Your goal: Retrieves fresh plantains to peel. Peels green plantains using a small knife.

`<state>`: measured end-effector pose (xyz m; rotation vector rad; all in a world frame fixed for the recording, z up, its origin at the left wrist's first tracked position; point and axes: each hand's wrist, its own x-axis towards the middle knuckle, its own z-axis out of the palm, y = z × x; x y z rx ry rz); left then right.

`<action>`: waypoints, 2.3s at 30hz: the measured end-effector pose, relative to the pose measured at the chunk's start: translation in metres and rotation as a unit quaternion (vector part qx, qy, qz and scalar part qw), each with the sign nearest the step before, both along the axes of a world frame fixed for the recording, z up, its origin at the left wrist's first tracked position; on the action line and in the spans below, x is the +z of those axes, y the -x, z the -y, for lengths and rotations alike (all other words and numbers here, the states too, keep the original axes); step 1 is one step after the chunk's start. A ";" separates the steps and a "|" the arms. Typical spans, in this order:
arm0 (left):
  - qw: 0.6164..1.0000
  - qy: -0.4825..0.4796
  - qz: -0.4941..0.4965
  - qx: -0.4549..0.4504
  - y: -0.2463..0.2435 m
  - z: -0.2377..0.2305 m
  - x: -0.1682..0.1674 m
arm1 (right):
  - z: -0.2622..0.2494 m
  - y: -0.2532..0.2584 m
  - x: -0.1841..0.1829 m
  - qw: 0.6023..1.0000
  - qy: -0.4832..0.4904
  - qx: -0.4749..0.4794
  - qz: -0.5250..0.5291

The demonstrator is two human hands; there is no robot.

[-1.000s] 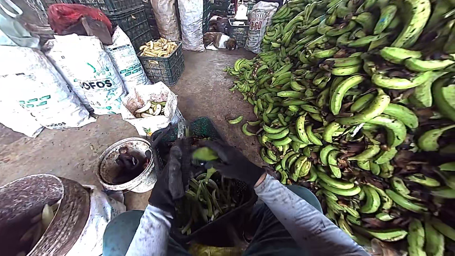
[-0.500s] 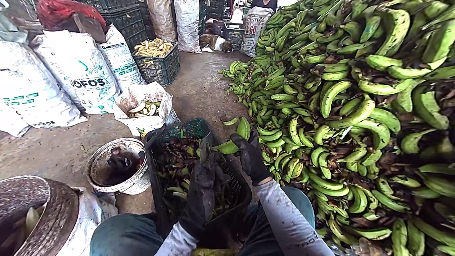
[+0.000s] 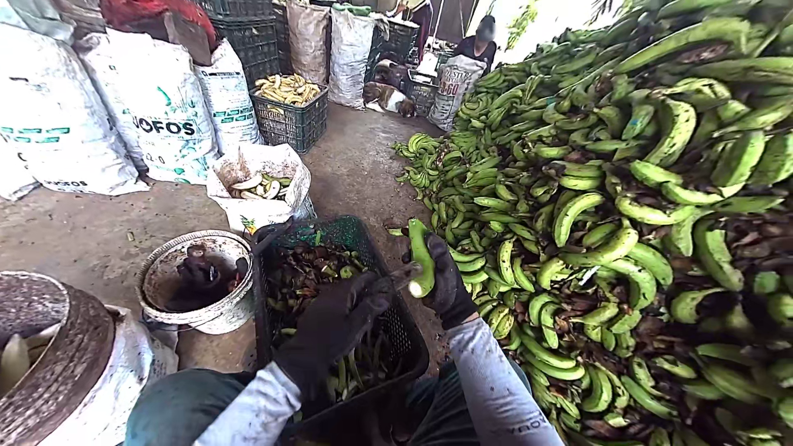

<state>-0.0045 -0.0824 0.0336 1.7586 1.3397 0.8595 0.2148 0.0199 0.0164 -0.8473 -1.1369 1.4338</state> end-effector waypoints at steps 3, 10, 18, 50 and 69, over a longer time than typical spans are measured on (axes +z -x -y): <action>0.989 -0.081 -0.120 -0.032 0.003 -0.006 0.006 | 0.001 0.005 -0.008 1.000 0.003 -0.007 -0.007; 0.974 -0.135 -0.182 0.019 0.015 -0.034 -0.027 | 0.018 0.034 -0.033 0.990 0.067 0.052 -0.115; 0.962 -0.122 -0.120 0.215 0.048 -0.057 -0.015 | 0.038 0.036 -0.053 0.989 0.043 0.098 -0.103; 0.974 -0.145 -0.090 0.150 0.023 -0.028 -0.035 | 0.011 0.056 -0.014 0.995 -0.099 0.019 0.022; 0.948 -0.247 -0.088 0.183 -0.011 -0.018 -0.052 | 0.000 0.078 0.012 0.942 -0.003 -0.174 -0.286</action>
